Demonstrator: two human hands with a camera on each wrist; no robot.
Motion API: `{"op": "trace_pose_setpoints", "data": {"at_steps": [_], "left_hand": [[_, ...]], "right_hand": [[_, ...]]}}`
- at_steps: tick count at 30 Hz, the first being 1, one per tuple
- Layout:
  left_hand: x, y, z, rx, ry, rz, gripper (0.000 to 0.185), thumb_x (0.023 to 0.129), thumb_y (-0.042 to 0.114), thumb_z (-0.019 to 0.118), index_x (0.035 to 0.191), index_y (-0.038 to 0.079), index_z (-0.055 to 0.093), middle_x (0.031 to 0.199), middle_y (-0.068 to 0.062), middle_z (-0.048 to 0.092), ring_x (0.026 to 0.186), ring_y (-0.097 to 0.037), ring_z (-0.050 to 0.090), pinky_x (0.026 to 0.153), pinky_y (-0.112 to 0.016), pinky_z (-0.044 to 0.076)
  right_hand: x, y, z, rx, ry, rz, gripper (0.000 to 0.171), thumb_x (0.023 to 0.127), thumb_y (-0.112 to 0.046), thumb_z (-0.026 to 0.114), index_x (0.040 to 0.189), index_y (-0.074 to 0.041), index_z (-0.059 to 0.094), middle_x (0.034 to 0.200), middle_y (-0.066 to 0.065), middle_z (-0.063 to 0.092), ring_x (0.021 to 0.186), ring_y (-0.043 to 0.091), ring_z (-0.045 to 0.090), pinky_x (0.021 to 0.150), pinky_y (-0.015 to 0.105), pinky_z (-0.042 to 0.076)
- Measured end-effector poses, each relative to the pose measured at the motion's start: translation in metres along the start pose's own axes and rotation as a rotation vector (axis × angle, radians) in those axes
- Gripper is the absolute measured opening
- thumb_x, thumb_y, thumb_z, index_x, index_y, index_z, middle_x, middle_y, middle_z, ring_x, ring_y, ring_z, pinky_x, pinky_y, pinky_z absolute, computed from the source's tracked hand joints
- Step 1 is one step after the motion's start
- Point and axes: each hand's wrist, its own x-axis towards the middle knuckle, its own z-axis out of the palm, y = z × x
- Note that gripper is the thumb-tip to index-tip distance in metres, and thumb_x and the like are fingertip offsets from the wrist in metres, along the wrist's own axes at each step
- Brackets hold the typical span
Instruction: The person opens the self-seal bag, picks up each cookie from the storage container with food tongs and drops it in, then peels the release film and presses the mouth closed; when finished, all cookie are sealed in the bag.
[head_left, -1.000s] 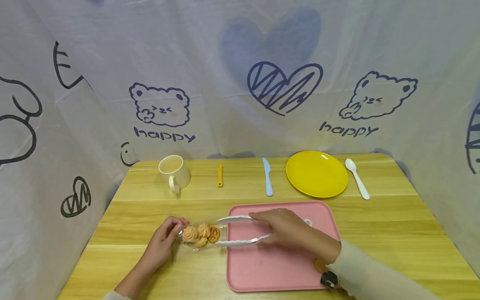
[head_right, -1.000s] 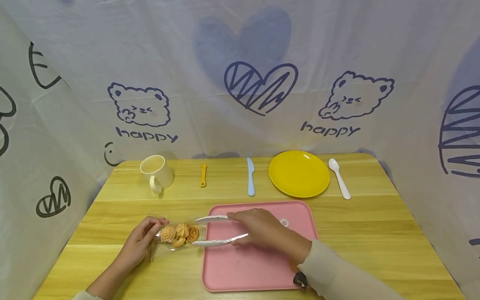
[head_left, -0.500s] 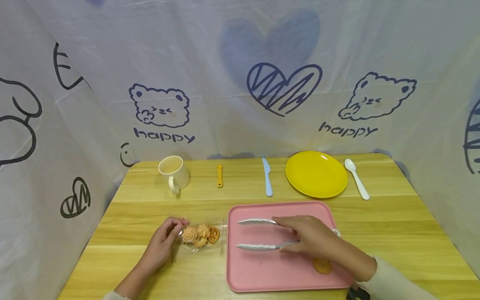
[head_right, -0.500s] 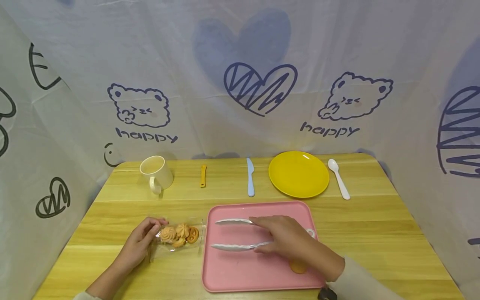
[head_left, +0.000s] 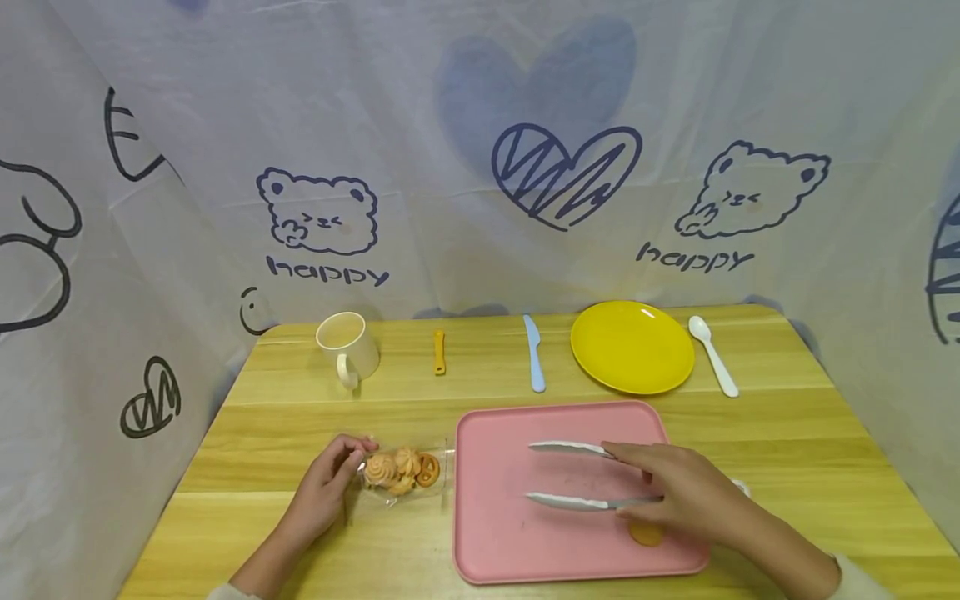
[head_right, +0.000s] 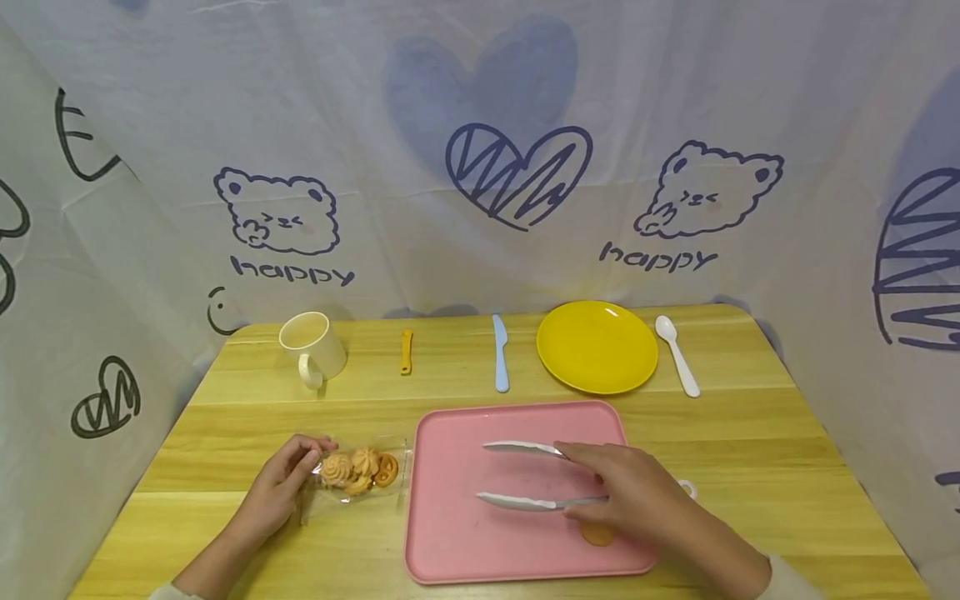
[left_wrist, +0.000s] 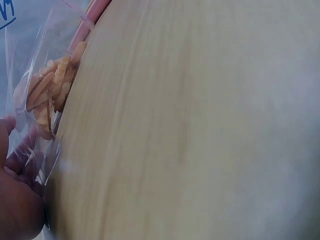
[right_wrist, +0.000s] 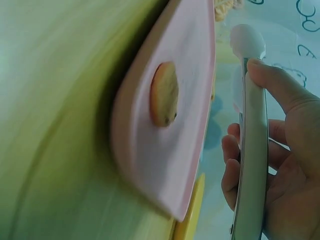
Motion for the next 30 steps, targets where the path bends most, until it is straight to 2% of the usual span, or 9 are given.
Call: {"op": "trace_pose_setpoints", "data": {"at_steps": [6,12,16,22,26,30], "left_hand": [[0.000,0.001,0.000,-0.006,-0.005,-0.006,0.021,0.111,0.015,0.047,0.105,-0.002,0.058,0.122,-0.021,0.067,0.124,0.001,0.053,0.103,-0.007,0.043],[0.000,0.001,0.000,-0.015,-0.008,-0.002,0.021,0.111,0.014,0.047,0.105,-0.003,0.058,0.122,-0.022,0.066,0.124,0.000,0.053,0.102,-0.008,0.043],[0.000,0.002,0.000,-0.023,-0.011,-0.009,0.021,0.111,0.014,0.047,0.105,-0.003,0.057,0.122,-0.023,0.065,0.124,-0.001,0.054,0.102,-0.008,0.044],[-0.001,0.002,0.000,-0.016,-0.009,-0.019,0.021,0.111,0.015,0.047,0.105,-0.003,0.057,0.123,-0.022,0.066,0.123,-0.001,0.054,0.102,-0.008,0.044],[-0.001,0.002,-0.001,-0.011,-0.011,-0.024,0.022,0.111,0.016,0.047,0.105,-0.002,0.057,0.123,-0.021,0.066,0.125,-0.002,0.053,0.102,-0.008,0.043],[0.000,0.002,-0.001,-0.012,-0.009,-0.025,0.022,0.111,0.016,0.047,0.104,-0.002,0.057,0.123,-0.021,0.066,0.127,-0.002,0.053,0.103,-0.007,0.042]], "right_hand": [[-0.023,0.012,-0.010,-0.011,0.003,0.057,0.073,0.081,-0.050,0.085,0.143,-0.020,0.062,0.086,-0.017,0.057,0.074,0.001,0.048,0.062,0.019,0.042],[-0.047,0.023,-0.017,0.000,-0.023,0.098,0.073,0.083,-0.052,0.083,0.145,-0.021,0.060,0.085,-0.017,0.053,0.072,-0.003,0.046,0.061,0.019,0.040],[-0.061,0.027,-0.019,0.016,-0.082,0.165,0.076,0.084,-0.058,0.079,0.147,-0.020,0.058,0.086,-0.016,0.053,0.073,-0.003,0.046,0.061,0.019,0.039],[-0.074,0.034,-0.025,0.094,-0.256,0.379,0.087,0.080,-0.064,0.078,0.151,-0.019,0.054,0.083,-0.009,0.054,0.071,0.002,0.047,0.057,0.022,0.039],[-0.081,0.041,-0.026,0.124,-0.308,0.439,0.087,0.082,-0.061,0.079,0.151,-0.017,0.053,0.081,-0.006,0.053,0.069,0.005,0.047,0.057,0.024,0.038],[-0.086,0.049,-0.025,0.092,-0.343,0.490,0.087,0.082,-0.062,0.079,0.151,-0.016,0.053,0.082,-0.005,0.052,0.071,0.005,0.046,0.061,0.025,0.037]]}}
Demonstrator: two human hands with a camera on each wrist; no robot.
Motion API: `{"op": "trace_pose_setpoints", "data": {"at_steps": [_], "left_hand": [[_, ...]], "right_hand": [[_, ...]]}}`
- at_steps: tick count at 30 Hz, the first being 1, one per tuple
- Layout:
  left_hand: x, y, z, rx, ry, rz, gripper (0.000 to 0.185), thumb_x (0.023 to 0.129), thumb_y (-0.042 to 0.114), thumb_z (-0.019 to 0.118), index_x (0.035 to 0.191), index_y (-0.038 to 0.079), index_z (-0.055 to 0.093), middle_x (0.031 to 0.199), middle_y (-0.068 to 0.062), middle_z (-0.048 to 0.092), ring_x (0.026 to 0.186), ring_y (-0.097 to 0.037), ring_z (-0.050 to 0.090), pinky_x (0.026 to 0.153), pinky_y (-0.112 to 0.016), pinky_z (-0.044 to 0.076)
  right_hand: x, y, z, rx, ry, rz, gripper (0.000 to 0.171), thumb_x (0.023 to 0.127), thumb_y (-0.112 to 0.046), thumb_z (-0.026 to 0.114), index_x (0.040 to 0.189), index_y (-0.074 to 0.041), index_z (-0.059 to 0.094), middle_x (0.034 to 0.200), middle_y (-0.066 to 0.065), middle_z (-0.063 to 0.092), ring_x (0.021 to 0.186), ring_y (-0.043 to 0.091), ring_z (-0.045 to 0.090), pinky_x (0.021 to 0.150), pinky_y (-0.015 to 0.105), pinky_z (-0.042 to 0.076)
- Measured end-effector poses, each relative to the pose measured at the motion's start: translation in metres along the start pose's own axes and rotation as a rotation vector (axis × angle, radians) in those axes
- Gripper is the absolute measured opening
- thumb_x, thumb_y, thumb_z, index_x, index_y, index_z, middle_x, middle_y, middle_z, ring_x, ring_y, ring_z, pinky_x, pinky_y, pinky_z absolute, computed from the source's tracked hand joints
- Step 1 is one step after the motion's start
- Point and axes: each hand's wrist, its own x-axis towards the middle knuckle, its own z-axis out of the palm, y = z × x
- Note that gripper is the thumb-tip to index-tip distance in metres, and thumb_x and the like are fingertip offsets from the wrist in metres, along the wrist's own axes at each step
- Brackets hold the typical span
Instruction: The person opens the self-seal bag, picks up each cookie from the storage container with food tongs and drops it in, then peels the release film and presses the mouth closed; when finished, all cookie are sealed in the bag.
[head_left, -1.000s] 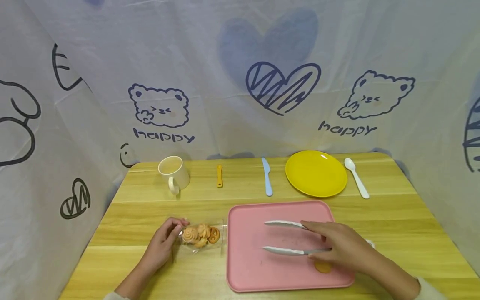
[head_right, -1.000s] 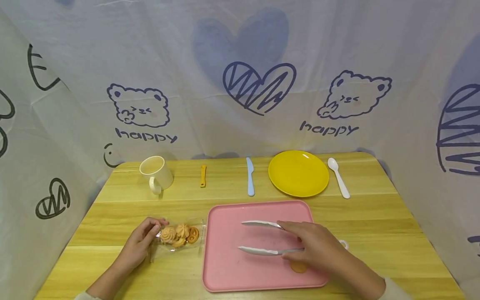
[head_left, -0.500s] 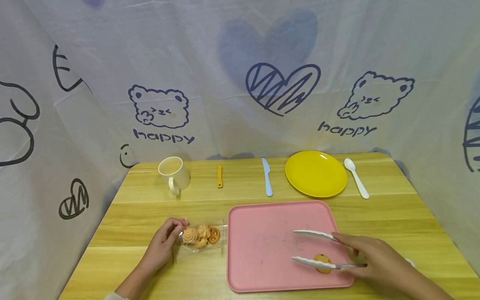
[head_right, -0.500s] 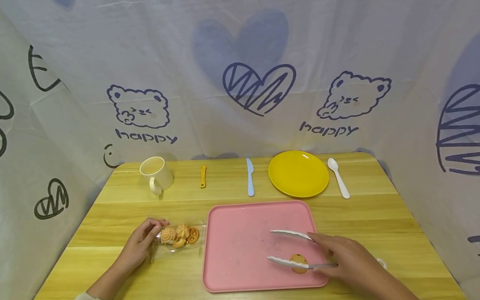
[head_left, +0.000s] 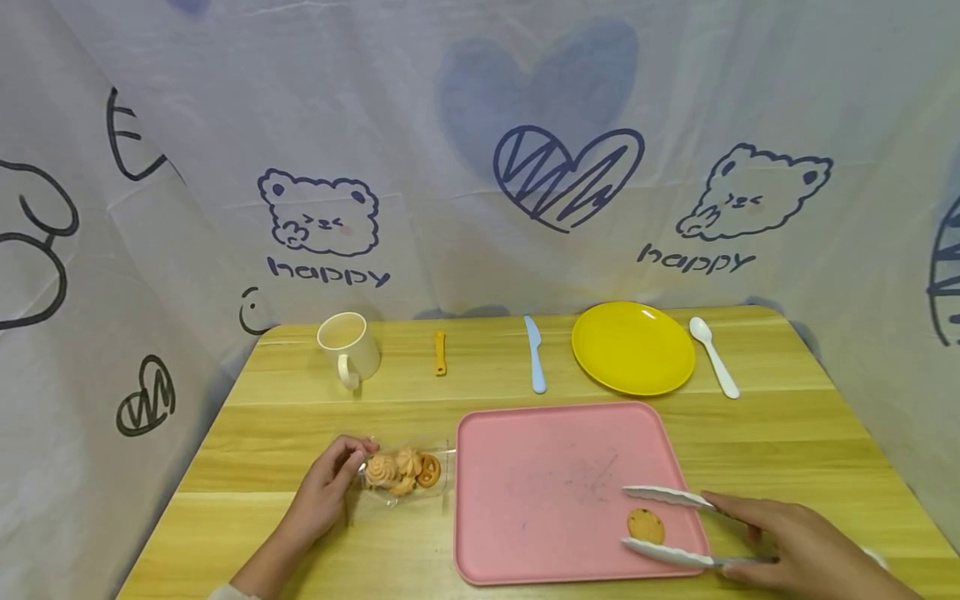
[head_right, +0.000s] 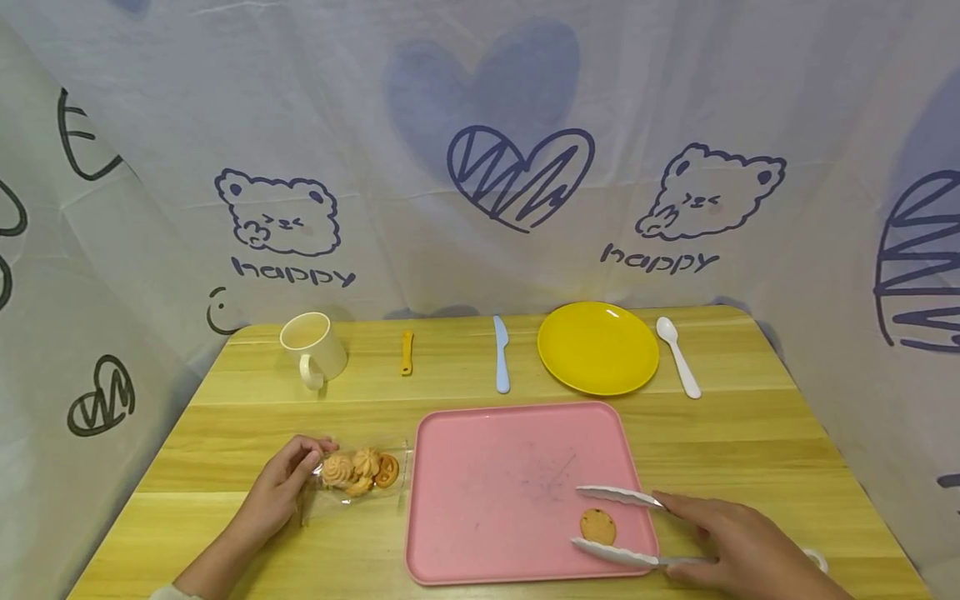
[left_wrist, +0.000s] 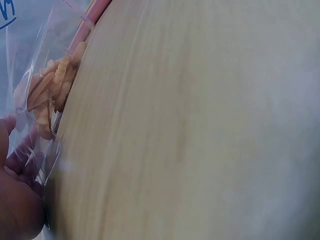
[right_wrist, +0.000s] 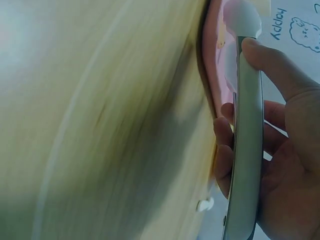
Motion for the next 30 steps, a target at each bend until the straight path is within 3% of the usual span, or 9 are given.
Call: {"op": "trace_pose_setpoints", "data": {"at_steps": [8,16,30], "left_hand": [[0.000,-0.001,0.000,0.001,0.003,-0.004,0.021,0.111,0.016,0.047,0.104,-0.002,0.057,0.123,-0.020,0.067,0.127,-0.003,0.053,0.103,-0.008,0.042],[0.000,0.000,-0.001,0.011,0.000,-0.013,0.022,0.111,0.018,0.047,0.105,-0.001,0.057,0.123,-0.019,0.067,0.131,-0.010,0.053,0.104,-0.007,0.041],[0.000,0.001,-0.001,0.007,-0.002,-0.027,0.023,0.111,0.018,0.046,0.105,-0.002,0.057,0.124,-0.019,0.066,0.131,-0.010,0.052,0.104,-0.008,0.042]], "right_hand": [[-0.005,0.013,0.001,-0.054,0.026,-0.105,0.086,0.085,-0.064,0.074,0.150,-0.012,0.053,0.076,-0.009,0.050,0.065,0.000,0.043,0.058,0.023,0.035],[-0.004,0.015,-0.001,-0.074,0.013,-0.096,0.084,0.086,-0.064,0.073,0.150,-0.013,0.054,0.087,-0.013,0.055,0.074,-0.001,0.046,0.062,0.022,0.040],[-0.004,0.015,-0.002,-0.010,-0.004,-0.102,0.078,0.088,-0.057,0.075,0.149,-0.013,0.055,0.080,-0.007,0.052,0.067,0.001,0.045,0.055,0.023,0.036]]}}
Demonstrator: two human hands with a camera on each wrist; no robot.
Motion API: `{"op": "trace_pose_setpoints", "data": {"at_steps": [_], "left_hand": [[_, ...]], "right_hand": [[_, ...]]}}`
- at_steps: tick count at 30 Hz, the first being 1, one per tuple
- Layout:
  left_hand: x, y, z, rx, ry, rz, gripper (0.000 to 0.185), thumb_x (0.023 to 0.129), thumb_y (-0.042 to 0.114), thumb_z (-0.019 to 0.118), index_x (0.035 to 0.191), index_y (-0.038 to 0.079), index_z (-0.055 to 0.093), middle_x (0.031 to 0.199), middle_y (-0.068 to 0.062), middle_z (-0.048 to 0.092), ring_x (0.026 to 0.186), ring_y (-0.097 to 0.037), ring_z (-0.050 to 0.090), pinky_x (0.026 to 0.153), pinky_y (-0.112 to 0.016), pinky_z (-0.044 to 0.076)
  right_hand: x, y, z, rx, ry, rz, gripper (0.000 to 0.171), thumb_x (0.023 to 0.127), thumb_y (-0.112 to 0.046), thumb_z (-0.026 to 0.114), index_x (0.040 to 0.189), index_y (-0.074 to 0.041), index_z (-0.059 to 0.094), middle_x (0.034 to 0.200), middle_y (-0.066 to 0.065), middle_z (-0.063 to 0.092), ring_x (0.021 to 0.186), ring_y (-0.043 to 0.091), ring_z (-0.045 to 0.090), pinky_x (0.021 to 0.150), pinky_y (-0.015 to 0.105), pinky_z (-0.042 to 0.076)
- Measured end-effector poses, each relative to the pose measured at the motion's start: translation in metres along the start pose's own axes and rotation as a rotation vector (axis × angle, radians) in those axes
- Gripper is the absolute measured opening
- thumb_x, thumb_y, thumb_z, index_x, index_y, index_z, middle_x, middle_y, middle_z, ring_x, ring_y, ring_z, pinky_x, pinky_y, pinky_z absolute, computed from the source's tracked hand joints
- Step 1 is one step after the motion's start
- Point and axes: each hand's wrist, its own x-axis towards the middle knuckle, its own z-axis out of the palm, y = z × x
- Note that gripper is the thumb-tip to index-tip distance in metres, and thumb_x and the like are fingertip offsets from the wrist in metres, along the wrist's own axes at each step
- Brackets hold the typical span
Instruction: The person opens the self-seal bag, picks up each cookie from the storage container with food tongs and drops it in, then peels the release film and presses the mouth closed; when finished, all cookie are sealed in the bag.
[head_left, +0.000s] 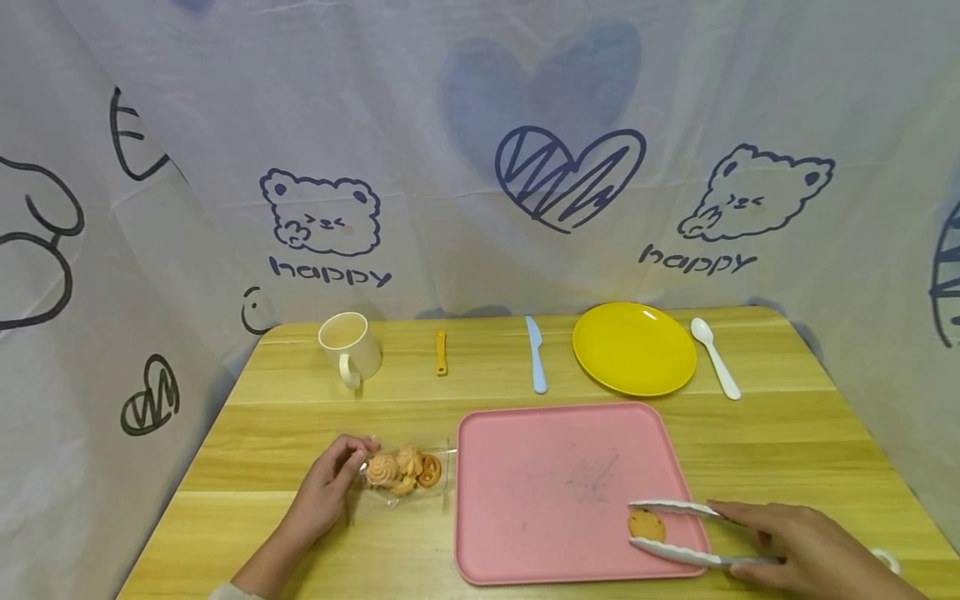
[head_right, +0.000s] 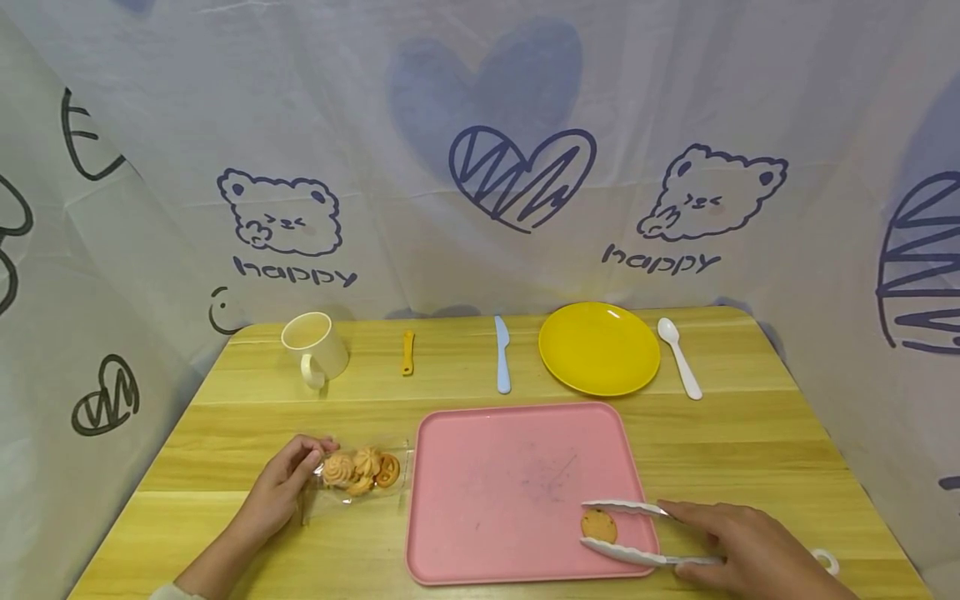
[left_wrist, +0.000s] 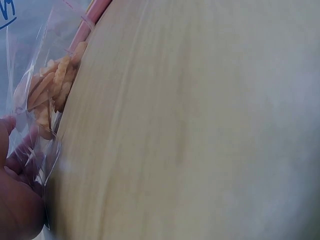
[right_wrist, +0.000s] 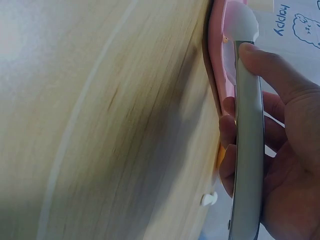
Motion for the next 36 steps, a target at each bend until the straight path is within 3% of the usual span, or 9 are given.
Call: {"op": "trace_pose_setpoints", "data": {"at_steps": [11,20,27,36], "left_hand": [[0.000,0.000,0.000,0.002,-0.002,-0.010,0.023,0.111,0.018,0.046,0.105,-0.001,0.057,0.124,-0.018,0.067,0.132,-0.013,0.052,0.104,-0.008,0.041],[-0.001,0.001,0.000,0.011,0.000,-0.016,0.023,0.111,0.018,0.046,0.105,-0.001,0.057,0.124,-0.018,0.067,0.134,-0.020,0.052,0.104,-0.008,0.042],[0.000,0.001,0.001,0.011,-0.004,-0.017,0.023,0.111,0.019,0.046,0.105,-0.001,0.057,0.125,-0.017,0.067,0.135,-0.024,0.051,0.105,-0.008,0.041],[0.000,0.002,0.000,0.012,-0.004,-0.022,0.023,0.111,0.018,0.047,0.105,-0.001,0.057,0.125,-0.018,0.067,0.135,-0.024,0.051,0.105,-0.008,0.041]], "right_hand": [[0.003,-0.004,-0.002,0.003,0.040,-0.079,0.076,0.089,-0.059,0.072,0.146,-0.011,0.058,0.072,-0.013,0.050,0.062,0.000,0.045,0.051,0.023,0.036],[0.015,-0.020,-0.006,-0.062,0.144,-0.088,0.069,0.086,-0.064,0.072,0.140,-0.023,0.064,0.070,-0.016,0.048,0.062,0.000,0.043,0.052,0.021,0.035],[0.030,-0.031,-0.011,-0.112,0.296,-0.282,0.060,0.088,-0.052,0.079,0.138,-0.022,0.066,0.072,-0.022,0.048,0.063,-0.005,0.042,0.053,0.017,0.037],[0.059,-0.053,-0.019,-0.121,0.262,-0.344,0.060,0.086,-0.045,0.083,0.138,-0.022,0.066,0.075,-0.020,0.052,0.066,-0.004,0.044,0.057,0.018,0.039]]}}
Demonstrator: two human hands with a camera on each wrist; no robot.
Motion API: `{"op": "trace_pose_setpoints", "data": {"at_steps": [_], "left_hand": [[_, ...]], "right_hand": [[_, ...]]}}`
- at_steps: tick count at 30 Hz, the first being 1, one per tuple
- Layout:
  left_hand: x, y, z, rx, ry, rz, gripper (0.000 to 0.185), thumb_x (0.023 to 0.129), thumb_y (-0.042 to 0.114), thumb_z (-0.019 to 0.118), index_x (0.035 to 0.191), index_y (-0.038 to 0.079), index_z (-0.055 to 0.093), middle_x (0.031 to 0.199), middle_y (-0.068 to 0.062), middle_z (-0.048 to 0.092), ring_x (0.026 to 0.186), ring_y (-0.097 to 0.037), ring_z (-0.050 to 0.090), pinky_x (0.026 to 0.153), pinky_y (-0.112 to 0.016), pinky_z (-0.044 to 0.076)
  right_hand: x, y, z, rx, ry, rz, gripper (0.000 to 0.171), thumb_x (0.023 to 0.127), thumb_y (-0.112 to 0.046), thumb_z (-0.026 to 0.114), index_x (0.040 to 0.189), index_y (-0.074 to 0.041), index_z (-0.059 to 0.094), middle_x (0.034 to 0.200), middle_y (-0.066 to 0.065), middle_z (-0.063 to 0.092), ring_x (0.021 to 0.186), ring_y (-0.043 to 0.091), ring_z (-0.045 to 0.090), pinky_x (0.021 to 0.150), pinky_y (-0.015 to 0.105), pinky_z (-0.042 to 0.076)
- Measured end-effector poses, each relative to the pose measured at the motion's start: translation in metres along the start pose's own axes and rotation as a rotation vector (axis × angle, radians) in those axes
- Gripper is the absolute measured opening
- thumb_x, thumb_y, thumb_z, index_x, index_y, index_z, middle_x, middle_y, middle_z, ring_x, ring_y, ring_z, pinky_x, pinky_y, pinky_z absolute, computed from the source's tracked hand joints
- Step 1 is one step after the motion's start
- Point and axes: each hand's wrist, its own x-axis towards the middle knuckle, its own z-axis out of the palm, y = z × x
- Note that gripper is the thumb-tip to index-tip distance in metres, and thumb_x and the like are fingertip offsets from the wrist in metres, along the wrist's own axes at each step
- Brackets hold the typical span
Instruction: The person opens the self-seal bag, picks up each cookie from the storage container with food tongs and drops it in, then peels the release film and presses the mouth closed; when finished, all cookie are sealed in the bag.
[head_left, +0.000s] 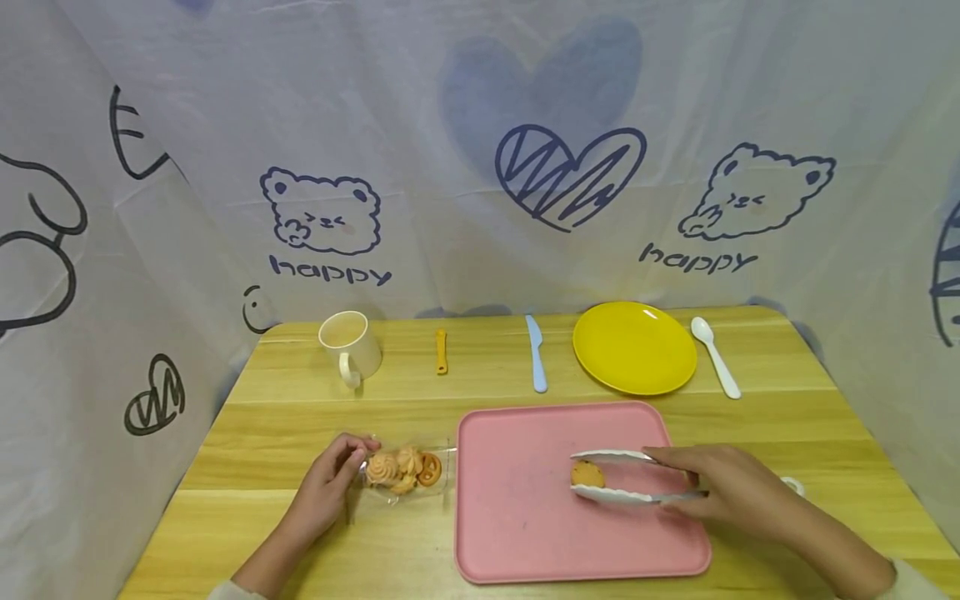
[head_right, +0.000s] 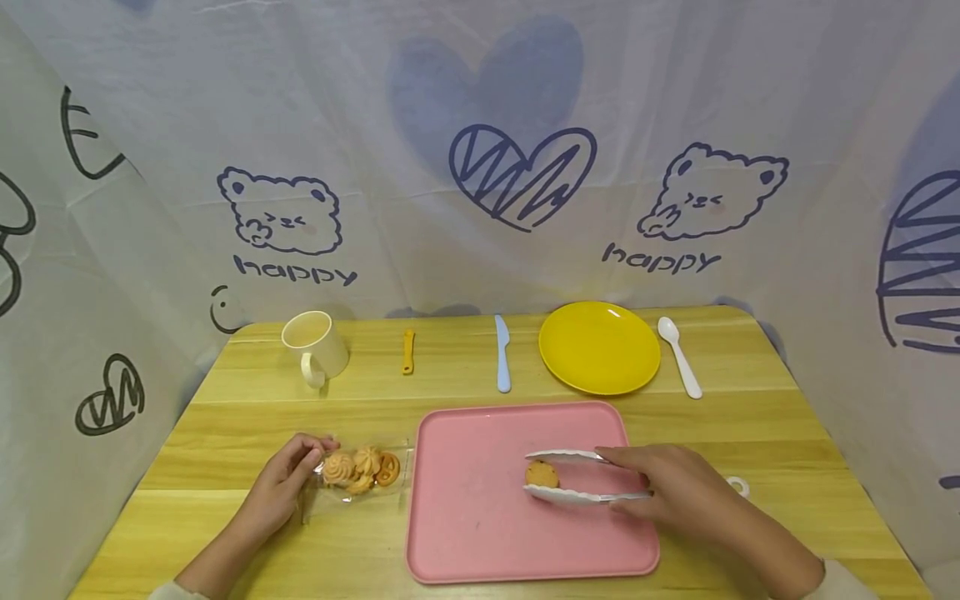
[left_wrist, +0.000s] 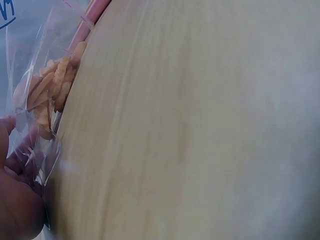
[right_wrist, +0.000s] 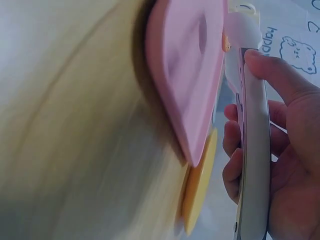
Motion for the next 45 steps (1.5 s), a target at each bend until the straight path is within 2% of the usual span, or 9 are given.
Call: {"op": "trace_pose_setpoints", "data": {"at_steps": [7,14,16,23,25,28,33,36,45], "left_hand": [[0.000,-0.001,-0.001,-0.009,-0.001,0.028,0.022,0.111,0.017,0.046,0.105,-0.001,0.057,0.124,-0.018,0.066,0.130,-0.012,0.054,0.105,-0.008,0.042],[0.000,0.001,-0.002,0.032,-0.003,0.046,0.020,0.111,0.016,0.047,0.105,0.001,0.058,0.123,-0.017,0.067,0.126,-0.015,0.057,0.103,-0.009,0.044],[0.000,0.002,-0.003,0.061,-0.002,0.048,0.020,0.111,0.016,0.047,0.105,0.002,0.059,0.123,-0.016,0.067,0.126,-0.019,0.058,0.102,-0.009,0.045],[0.002,0.006,-0.005,0.265,0.017,0.086,0.013,0.109,0.013,0.051,0.105,0.012,0.063,0.121,-0.008,0.071,0.120,-0.025,0.065,0.099,-0.018,0.053],[0.003,0.008,-0.006,0.338,0.019,0.113,0.012,0.108,0.012,0.052,0.105,0.014,0.064,0.120,-0.005,0.072,0.119,-0.025,0.066,0.099,-0.025,0.056],[0.003,0.011,-0.007,0.445,0.005,0.162,0.012,0.107,0.010,0.054,0.105,0.016,0.064,0.117,-0.001,0.074,0.115,-0.024,0.069,0.094,-0.035,0.060],[0.003,0.019,-0.008,0.569,-0.039,0.212,0.012,0.106,0.008,0.057,0.107,0.018,0.065,0.109,0.004,0.074,0.102,-0.017,0.071,0.083,-0.036,0.062],[0.003,0.021,-0.008,0.564,-0.046,0.215,0.013,0.106,0.008,0.057,0.109,0.017,0.065,0.107,0.006,0.074,0.099,-0.012,0.070,0.081,-0.035,0.061],[-0.002,0.012,-0.009,0.420,-0.033,0.143,0.013,0.108,0.016,0.056,0.115,0.016,0.066,0.112,0.006,0.074,0.104,-0.010,0.067,0.086,-0.031,0.059]], "right_hand": [[0.030,-0.009,0.010,0.007,0.012,-0.078,0.062,0.086,-0.043,0.084,0.139,-0.016,0.066,0.103,-0.009,0.073,0.071,-0.002,0.048,0.062,0.018,0.044],[0.066,-0.028,0.025,0.030,-0.010,-0.109,0.064,0.086,-0.043,0.084,0.141,-0.016,0.065,0.093,-0.009,0.072,0.067,0.001,0.046,0.060,0.019,0.042],[0.077,-0.037,0.029,0.033,-0.023,-0.114,0.064,0.087,-0.044,0.083,0.142,-0.016,0.064,0.106,-0.009,0.075,0.070,0.001,0.047,0.064,0.020,0.042],[0.113,-0.066,0.043,-0.004,-0.050,-0.134,0.061,0.089,-0.044,0.082,0.143,-0.021,0.064,0.082,-0.010,0.064,0.068,0.004,0.043,0.066,0.024,0.040],[0.121,-0.073,0.047,-0.008,-0.056,-0.133,0.061,0.088,-0.042,0.082,0.143,-0.022,0.064,0.092,-0.010,0.071,0.072,0.004,0.045,0.067,0.024,0.041],[0.132,-0.082,0.054,-0.029,-0.054,-0.148,0.061,0.088,-0.042,0.082,0.143,-0.022,0.064,0.122,-0.009,0.074,0.079,0.007,0.052,0.071,0.026,0.044],[0.146,-0.093,0.064,-0.066,-0.051,-0.185,0.061,0.088,-0.042,0.082,0.142,-0.020,0.064,0.133,-0.005,0.070,0.105,0.013,0.068,0.089,0.036,0.056],[0.154,-0.098,0.069,-0.081,-0.051,-0.193,0.059,0.089,-0.044,0.081,0.140,-0.019,0.065,0.133,-0.003,0.070,0.119,0.018,0.066,0.097,0.041,0.056],[0.165,-0.111,0.076,-0.091,-0.052,-0.192,0.059,0.088,-0.043,0.081,0.140,-0.019,0.065,0.134,-0.004,0.069,0.115,0.016,0.067,0.090,0.039,0.058]]}}
